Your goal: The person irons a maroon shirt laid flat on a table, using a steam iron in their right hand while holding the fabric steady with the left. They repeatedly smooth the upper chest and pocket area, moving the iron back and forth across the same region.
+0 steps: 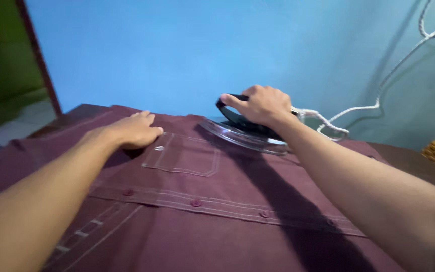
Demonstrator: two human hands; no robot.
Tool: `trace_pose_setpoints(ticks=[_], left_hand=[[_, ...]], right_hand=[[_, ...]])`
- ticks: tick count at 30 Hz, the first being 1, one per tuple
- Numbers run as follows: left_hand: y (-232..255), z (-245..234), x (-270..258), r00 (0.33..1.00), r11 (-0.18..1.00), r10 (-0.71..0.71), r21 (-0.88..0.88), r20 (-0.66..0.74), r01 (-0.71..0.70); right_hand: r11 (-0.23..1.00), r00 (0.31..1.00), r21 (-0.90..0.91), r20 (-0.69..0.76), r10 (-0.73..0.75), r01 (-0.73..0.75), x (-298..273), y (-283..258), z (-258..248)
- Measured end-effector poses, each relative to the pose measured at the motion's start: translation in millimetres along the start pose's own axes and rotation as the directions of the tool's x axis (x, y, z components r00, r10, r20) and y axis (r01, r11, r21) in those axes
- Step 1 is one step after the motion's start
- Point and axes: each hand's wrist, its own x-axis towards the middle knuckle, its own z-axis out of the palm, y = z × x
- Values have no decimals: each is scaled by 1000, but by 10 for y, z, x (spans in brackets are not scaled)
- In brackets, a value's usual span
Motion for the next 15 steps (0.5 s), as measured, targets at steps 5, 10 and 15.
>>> trace_pose_setpoints(ticks=[5, 10, 15], left_hand=[[-597, -268, -452, 974, 959, -226, 173, -17, 225], [-642, -290, -954, 953, 961, -262, 53, -152, 272], [-687, -362, -1034, 928, 953, -296, -133, -228, 272]], right_hand=[[979, 986, 181, 117, -117, 95, 106, -28, -116], [975, 981, 190, 133, -144, 117, -141, -525, -387], [929, 941, 253, 138, -310, 269, -438, -1246, -570]])
